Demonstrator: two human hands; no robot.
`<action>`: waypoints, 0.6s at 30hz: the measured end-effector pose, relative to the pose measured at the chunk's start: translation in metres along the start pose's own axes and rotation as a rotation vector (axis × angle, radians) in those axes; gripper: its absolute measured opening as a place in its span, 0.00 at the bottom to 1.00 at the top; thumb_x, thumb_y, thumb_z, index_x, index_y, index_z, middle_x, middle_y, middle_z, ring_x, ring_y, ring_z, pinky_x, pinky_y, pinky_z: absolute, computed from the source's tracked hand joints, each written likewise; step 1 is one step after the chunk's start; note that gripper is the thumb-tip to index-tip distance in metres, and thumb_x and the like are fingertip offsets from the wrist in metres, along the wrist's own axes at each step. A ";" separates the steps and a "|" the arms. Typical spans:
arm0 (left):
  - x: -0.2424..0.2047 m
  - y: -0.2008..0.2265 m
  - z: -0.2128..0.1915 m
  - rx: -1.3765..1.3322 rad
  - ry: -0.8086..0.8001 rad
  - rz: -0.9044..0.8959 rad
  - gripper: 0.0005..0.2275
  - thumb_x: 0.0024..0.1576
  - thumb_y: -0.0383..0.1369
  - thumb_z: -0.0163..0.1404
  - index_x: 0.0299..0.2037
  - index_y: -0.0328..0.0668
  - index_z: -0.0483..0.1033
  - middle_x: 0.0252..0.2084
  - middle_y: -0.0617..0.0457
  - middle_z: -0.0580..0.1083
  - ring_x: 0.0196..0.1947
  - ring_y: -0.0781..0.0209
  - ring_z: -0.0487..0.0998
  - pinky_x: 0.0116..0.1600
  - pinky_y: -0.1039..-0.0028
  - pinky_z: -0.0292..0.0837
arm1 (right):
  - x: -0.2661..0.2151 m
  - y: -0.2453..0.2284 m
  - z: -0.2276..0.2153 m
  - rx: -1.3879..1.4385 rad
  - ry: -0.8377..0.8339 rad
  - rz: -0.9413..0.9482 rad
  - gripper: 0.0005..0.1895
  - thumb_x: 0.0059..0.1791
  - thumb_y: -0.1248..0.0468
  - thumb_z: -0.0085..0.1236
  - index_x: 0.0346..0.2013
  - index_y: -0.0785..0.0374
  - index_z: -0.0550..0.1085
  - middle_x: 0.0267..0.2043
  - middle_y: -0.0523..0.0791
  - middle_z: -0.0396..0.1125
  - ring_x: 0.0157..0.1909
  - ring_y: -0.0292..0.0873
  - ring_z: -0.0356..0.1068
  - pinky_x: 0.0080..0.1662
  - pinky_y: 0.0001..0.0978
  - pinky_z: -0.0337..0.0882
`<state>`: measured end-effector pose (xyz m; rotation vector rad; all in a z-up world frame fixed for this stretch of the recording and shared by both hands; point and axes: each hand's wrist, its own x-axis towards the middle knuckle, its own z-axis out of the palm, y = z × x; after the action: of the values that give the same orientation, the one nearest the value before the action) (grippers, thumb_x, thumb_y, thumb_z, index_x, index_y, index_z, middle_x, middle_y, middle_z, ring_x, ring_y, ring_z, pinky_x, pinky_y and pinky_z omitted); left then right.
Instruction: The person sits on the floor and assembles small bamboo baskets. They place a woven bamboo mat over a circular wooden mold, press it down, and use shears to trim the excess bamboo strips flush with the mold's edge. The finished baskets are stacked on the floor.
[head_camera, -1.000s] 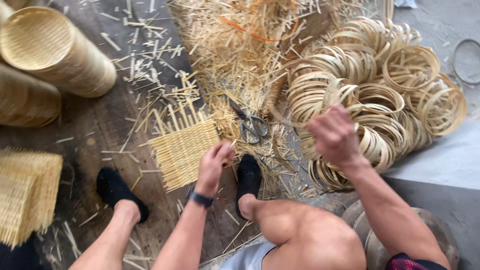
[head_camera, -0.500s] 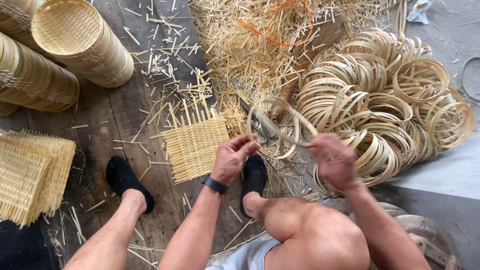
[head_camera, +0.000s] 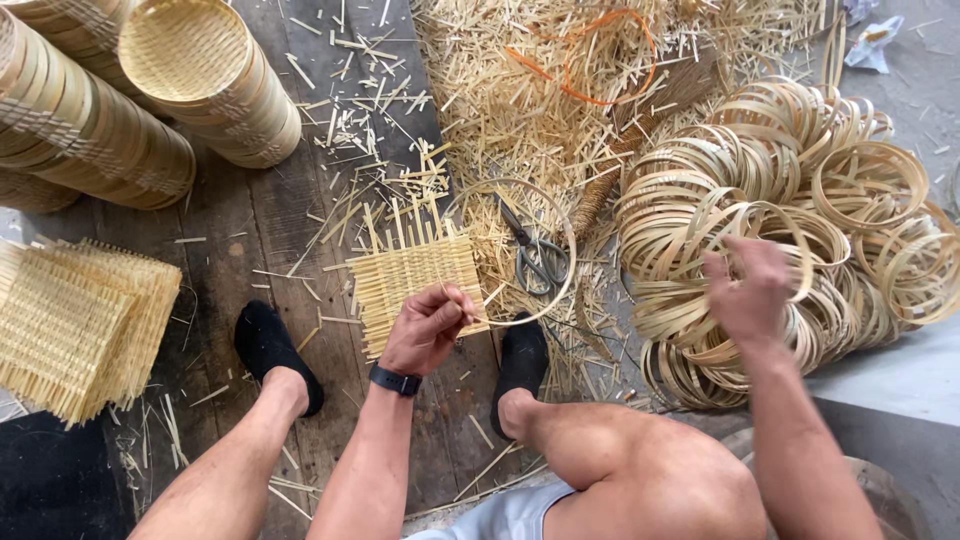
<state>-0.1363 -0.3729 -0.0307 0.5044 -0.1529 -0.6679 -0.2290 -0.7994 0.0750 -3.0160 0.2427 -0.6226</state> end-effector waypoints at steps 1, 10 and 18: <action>-0.002 -0.002 0.000 0.003 -0.014 -0.002 0.05 0.63 0.26 0.56 0.46 0.38 0.80 0.43 0.48 0.79 0.45 0.60 0.80 0.52 0.71 0.75 | 0.004 -0.022 0.000 0.277 -0.112 0.083 0.14 0.57 0.59 0.58 0.51 0.67 0.77 0.45 0.51 0.73 0.47 0.49 0.72 0.50 0.40 0.74; -0.014 0.026 0.037 0.275 -0.169 -0.006 0.15 0.63 0.36 0.58 0.56 0.36 0.77 0.51 0.45 0.79 0.53 0.55 0.79 0.60 0.63 0.75 | 0.077 -0.178 -0.029 0.783 -0.329 0.091 0.08 0.51 0.66 0.62 0.44 0.63 0.79 0.35 0.43 0.74 0.34 0.34 0.73 0.36 0.26 0.74; 0.034 0.064 0.083 0.302 0.080 -0.342 0.43 0.56 0.70 0.27 0.58 0.38 0.76 0.43 0.51 0.79 0.41 0.61 0.78 0.45 0.67 0.71 | 0.089 -0.248 -0.047 0.797 -0.294 -0.719 0.07 0.48 0.67 0.65 0.39 0.62 0.77 0.38 0.42 0.70 0.39 0.40 0.73 0.38 0.33 0.76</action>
<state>-0.0985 -0.3847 0.0723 0.8580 -0.0927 -0.9641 -0.1319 -0.5701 0.1736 -2.2810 -0.9038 -0.1919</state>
